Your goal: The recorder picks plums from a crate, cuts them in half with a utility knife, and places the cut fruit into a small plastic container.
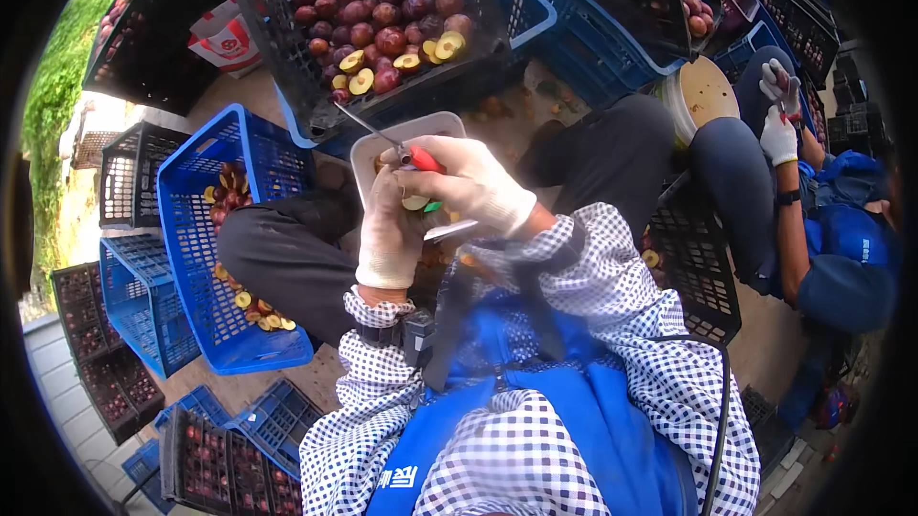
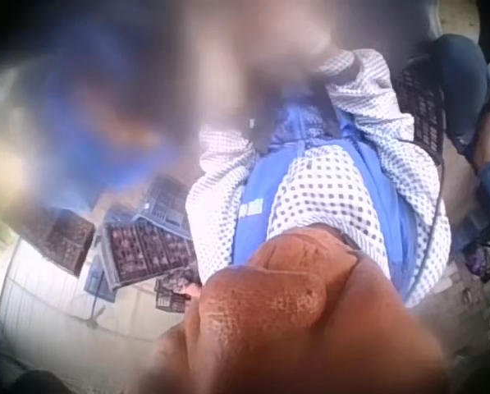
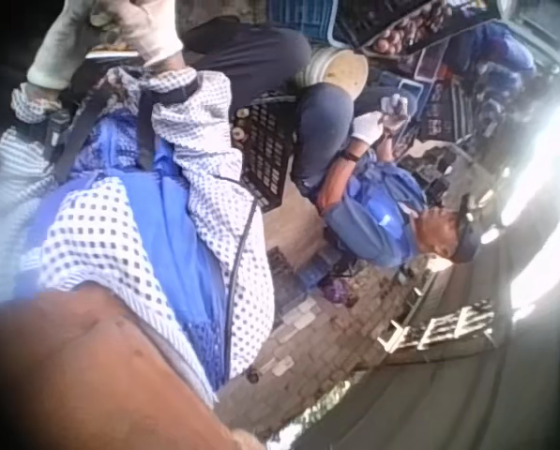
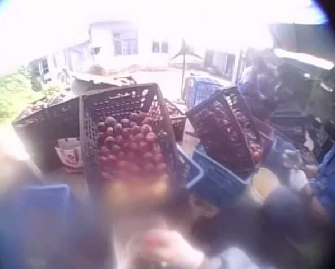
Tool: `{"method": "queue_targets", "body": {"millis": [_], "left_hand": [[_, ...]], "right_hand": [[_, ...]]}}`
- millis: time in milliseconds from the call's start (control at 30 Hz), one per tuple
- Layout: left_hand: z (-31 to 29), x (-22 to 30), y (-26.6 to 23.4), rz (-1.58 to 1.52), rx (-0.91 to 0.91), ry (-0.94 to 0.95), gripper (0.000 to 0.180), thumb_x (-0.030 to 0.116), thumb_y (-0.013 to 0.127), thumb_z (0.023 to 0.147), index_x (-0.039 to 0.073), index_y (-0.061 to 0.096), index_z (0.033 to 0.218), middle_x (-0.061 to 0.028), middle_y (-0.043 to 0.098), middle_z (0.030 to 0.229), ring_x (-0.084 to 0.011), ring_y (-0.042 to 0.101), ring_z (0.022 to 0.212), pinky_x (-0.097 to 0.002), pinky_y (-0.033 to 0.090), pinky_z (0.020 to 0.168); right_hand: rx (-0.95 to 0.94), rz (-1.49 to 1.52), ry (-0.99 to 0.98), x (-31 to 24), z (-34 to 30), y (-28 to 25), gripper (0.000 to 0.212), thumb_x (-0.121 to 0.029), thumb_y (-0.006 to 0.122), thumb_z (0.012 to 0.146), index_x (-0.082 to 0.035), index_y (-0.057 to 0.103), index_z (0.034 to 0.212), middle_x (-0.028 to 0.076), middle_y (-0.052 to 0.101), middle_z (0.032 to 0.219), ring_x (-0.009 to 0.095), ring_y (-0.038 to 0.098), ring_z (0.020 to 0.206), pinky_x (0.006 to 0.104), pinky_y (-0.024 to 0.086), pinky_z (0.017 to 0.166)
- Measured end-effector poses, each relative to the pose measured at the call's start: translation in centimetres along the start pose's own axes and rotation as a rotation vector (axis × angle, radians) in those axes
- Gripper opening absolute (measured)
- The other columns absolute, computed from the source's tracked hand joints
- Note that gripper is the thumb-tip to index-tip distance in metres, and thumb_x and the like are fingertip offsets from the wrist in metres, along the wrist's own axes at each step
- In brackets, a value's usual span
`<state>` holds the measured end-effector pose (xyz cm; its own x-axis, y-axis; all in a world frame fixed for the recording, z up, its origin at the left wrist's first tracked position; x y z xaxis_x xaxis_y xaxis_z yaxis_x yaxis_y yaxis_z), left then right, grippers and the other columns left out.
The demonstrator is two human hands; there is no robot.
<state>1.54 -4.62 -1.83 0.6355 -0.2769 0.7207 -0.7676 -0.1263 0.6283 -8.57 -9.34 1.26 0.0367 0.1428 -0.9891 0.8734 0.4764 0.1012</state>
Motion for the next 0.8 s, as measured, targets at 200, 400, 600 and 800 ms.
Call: {"method": "queue_targets", "body": {"millis": [200, 400, 600, 800], "left_hand": [[-1.6, 13.4, -7.1, -0.041, 0.038, 0.379, 0.021, 0.010, 0.063, 0.096, 0.004, 0.059, 0.116, -0.0092, 0.062, 0.103, -0.0110, 0.053, 0.073, -0.0210, 0.040, 0.053], [-10.2, 32.6, -24.5, 1.989, 1.228, 0.025, 0.045, 0.023, 0.070, 0.092, -0.008, 0.060, 0.123, -0.0158, 0.070, 0.102, -0.0253, 0.067, 0.085, -0.0340, 0.054, 0.080], [-12.9, 20.3, -16.1, 1.006, 0.747, 0.801, 0.060, 0.047, 0.042, 0.105, -0.003, 0.057, 0.134, -0.0227, 0.059, 0.134, -0.0343, 0.053, 0.129, -0.0494, 0.039, 0.110], [-5.3, 14.7, -2.5, 1.764, 0.467, 0.888, 0.016, 0.003, 0.069, 0.088, 0.001, 0.071, 0.104, -0.0142, 0.070, 0.111, -0.0321, 0.065, 0.107, -0.0402, 0.049, 0.096]], "right_hand": [[0.060, 0.057, 0.032, -4.5, 4.2, -2.4, 0.033, -0.015, 0.067, 0.093, -0.002, 0.067, 0.123, 0.003, 0.070, 0.103, 0.008, 0.062, 0.092, 0.0236, 0.049, 0.084], [0.239, -0.029, 0.105, -3.4, 4.3, -11.5, 0.034, -0.025, 0.067, 0.093, 0.000, 0.067, 0.116, 0.007, 0.071, 0.095, 0.001, 0.041, 0.045, 0.0171, 0.032, 0.041], [0.469, 0.014, 0.048, -3.6, 1.9, -16.0, 0.036, -0.032, 0.064, 0.098, -0.001, 0.068, 0.117, 0.000, 0.066, 0.087, 0.000, 0.040, 0.047, 0.0175, 0.029, 0.041], [0.321, -0.135, 0.088, -2.6, 2.6, -12.8, 0.042, -0.038, 0.065, 0.095, -0.004, 0.070, 0.119, 0.003, 0.067, 0.090, 0.001, 0.045, 0.051, 0.0178, 0.035, 0.045]]}}
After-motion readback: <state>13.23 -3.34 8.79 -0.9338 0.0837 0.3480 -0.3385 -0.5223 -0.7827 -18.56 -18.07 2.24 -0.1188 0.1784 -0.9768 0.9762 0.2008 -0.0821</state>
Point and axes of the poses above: each hand's wrist, its own z-axis towards the middle knuckle, its own y-axis out of the palm, x = y × z, the point moved 8 cm from there along z, towards the middle knuckle
